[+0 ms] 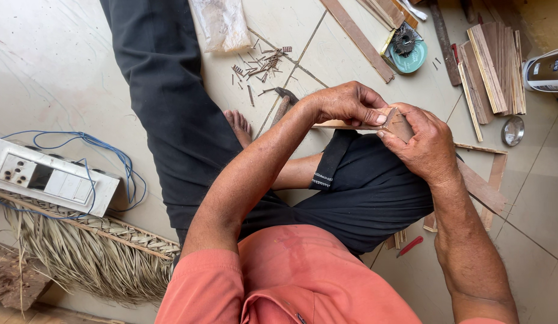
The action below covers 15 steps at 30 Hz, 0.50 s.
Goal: The person sits on the floor and uses a hammer to drive nails into small wooden strips, joining them to form rectangular frames. They repeatedly pick up nails, position the wood pieces, and hammer them together.
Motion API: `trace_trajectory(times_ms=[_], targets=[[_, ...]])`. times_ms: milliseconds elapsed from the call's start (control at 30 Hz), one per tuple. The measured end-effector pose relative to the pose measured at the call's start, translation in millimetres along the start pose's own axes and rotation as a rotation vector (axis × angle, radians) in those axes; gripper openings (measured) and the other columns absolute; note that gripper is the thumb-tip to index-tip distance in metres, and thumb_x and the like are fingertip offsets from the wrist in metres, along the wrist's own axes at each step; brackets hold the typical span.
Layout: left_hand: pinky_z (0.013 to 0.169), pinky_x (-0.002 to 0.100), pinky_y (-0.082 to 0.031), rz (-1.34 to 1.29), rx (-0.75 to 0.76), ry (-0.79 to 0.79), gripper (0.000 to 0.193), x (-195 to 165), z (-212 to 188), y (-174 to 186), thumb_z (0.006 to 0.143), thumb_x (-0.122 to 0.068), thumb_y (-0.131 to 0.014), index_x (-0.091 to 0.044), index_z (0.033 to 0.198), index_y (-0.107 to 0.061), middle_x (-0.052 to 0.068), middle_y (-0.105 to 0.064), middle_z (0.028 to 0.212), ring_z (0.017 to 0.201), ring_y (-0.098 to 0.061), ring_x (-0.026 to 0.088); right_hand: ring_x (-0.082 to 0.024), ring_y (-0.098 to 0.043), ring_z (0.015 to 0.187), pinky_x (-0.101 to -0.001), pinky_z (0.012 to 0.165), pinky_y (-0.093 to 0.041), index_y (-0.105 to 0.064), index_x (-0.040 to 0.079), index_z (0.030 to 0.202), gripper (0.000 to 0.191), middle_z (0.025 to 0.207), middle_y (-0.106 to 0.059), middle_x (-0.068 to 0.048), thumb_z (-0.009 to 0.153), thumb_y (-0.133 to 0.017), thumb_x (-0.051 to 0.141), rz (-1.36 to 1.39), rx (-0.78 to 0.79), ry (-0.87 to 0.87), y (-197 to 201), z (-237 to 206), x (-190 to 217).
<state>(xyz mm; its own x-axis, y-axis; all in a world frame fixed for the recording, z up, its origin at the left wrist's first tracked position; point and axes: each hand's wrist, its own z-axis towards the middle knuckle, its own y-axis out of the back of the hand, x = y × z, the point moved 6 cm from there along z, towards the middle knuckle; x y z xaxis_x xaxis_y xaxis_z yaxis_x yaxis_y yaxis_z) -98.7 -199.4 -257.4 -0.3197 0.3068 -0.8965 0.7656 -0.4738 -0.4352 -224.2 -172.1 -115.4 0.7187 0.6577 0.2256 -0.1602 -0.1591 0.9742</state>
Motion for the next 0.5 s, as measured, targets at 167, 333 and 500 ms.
trace_trajectory(times_ms=[167,333,500], targets=[[0.05,0.022,-0.046,-0.009,0.01,-0.011,0.056,0.9,1.6,-0.5,0.072,-0.039,-0.09,-0.005,0.115,-0.078,0.004,-0.077,0.077,0.055,-0.057,0.006,-0.032,-0.072,0.108,-0.0445,0.091,-0.059,-0.067,0.007,0.13,0.054,0.114,-0.073,-0.016,0.085,-0.087,0.029,0.005,0.001,0.003,-1.1,-0.1,-0.9],[0.051,0.022,-0.047,-0.017,0.006,-0.013,0.056,2.8,2.9,-1.1,0.073,-0.039,-0.089,-0.005,0.117,-0.077,0.004,-0.077,0.079,0.057,-0.057,0.006,-0.033,-0.072,0.109,-0.0452,0.092,-0.059,-0.066,0.008,0.131,0.053,0.116,-0.073,-0.016,0.086,-0.086,0.029,0.013,0.004,-0.004,-1.1,-0.3,-1.4],[0.052,0.022,-0.048,-0.011,0.002,-0.026,0.057,1.6,2.0,-0.6,0.073,-0.039,-0.089,-0.005,0.118,-0.077,0.004,-0.077,0.08,0.058,-0.057,0.006,-0.033,-0.072,0.108,-0.0457,0.091,-0.059,-0.066,0.009,0.131,0.054,0.116,-0.073,-0.015,0.086,-0.086,0.029,-0.003,0.009,-0.017,-1.4,0.4,-2.0]])
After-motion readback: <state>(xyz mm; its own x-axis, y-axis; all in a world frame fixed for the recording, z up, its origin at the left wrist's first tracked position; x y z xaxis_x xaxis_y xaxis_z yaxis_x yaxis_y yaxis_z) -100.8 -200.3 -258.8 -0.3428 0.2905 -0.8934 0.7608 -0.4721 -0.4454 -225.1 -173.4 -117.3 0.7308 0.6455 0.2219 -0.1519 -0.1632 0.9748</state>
